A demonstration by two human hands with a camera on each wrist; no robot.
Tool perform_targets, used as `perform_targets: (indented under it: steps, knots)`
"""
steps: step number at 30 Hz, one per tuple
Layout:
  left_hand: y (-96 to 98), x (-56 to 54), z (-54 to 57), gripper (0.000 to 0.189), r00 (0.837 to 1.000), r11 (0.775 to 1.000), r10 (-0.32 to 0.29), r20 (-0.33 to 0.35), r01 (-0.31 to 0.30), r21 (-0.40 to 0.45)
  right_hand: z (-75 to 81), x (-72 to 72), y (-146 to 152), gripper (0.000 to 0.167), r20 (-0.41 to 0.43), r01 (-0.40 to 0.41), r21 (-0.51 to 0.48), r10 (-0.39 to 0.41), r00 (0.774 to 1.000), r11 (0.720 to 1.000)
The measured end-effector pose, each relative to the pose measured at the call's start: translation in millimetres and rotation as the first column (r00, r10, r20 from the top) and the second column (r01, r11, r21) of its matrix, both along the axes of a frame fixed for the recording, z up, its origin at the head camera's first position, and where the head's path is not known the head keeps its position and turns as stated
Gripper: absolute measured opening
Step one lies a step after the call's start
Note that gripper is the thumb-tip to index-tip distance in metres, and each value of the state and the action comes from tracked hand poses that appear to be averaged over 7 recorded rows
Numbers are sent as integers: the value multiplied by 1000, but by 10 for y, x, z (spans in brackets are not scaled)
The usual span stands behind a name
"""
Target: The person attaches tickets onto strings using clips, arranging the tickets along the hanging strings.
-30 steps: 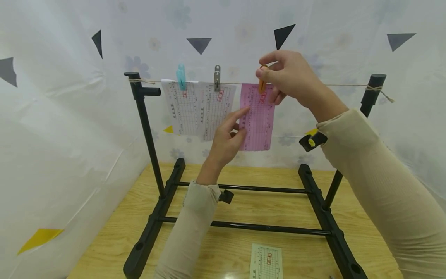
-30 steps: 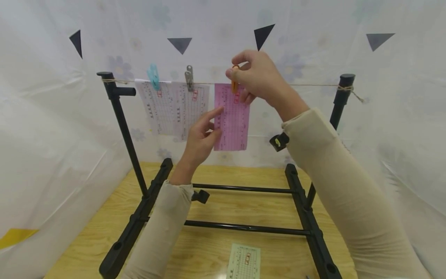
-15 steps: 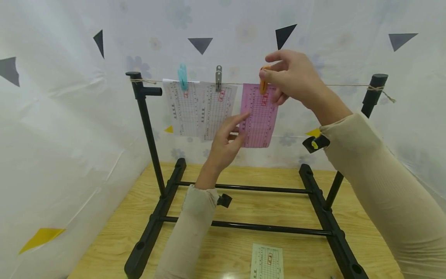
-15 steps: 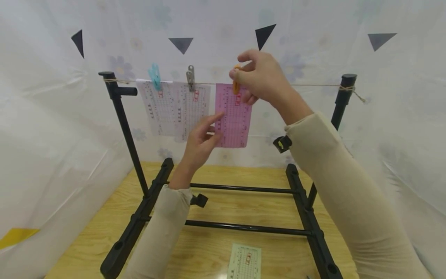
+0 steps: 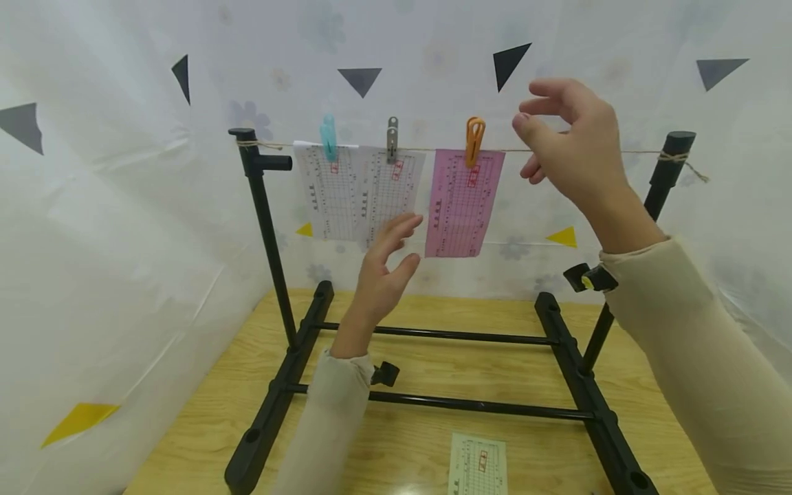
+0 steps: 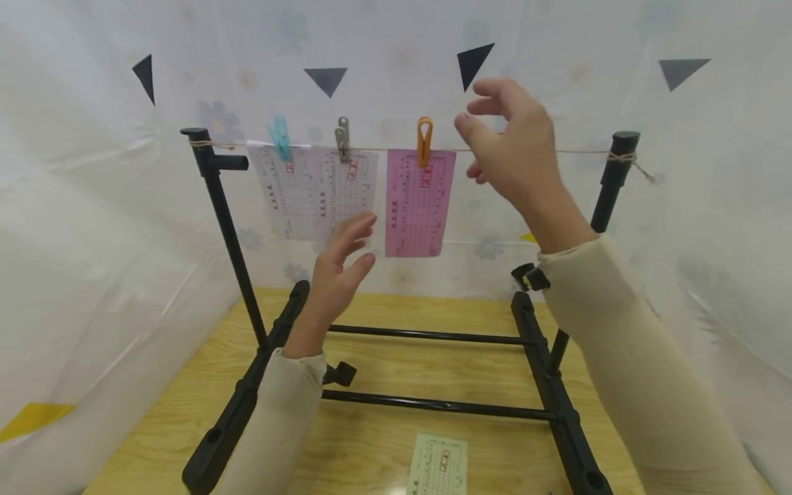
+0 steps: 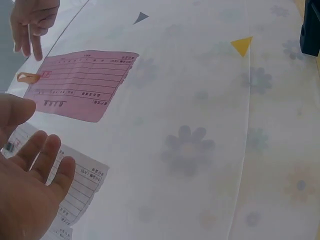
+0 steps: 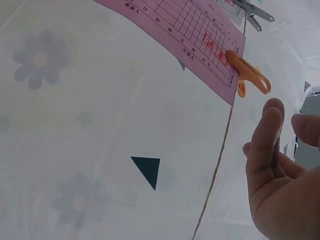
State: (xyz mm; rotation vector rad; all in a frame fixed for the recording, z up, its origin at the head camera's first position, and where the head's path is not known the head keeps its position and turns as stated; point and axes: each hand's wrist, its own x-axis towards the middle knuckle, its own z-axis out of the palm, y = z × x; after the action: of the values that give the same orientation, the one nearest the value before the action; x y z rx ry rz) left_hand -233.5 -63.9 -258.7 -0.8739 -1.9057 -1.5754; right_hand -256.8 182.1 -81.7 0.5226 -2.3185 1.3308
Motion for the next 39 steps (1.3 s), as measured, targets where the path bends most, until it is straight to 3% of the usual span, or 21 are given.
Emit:
perform_targets:
  steps: [7,15,18,22,28,34,39]
  knots:
    - [-91,122,-12,52,999,1000,23,-27,-23,0,-186,187,233,43,-70,-10,-125,1,998,992]
    - [-197,243,-86,57,999,999,38,2,-38,-24,-483,426,428,35,-122,-34,-128,18,992,991]
    - [-220,299,-114,57,999,998,46,19,-45,-43,-596,520,490,34,-111,-44,-89,34,993,995]
    - [-246,392,-166,57,998,995,59,34,-56,-80,-779,652,575,33,-46,-56,32,58,997,998]
    - [-317,502,-305,57,995,993,72,62,-65,-103,-1095,824,748,39,40,-111,219,104,994,969]
    - [-370,641,-446,57,990,984,106,92,-91,-155,-1364,988,884,43,75,-138,218,125,989,966]
    - [-344,771,-508,57,990,975,116,76,-99,-200,-1564,1153,932,42,111,-147,205,127,986,968]
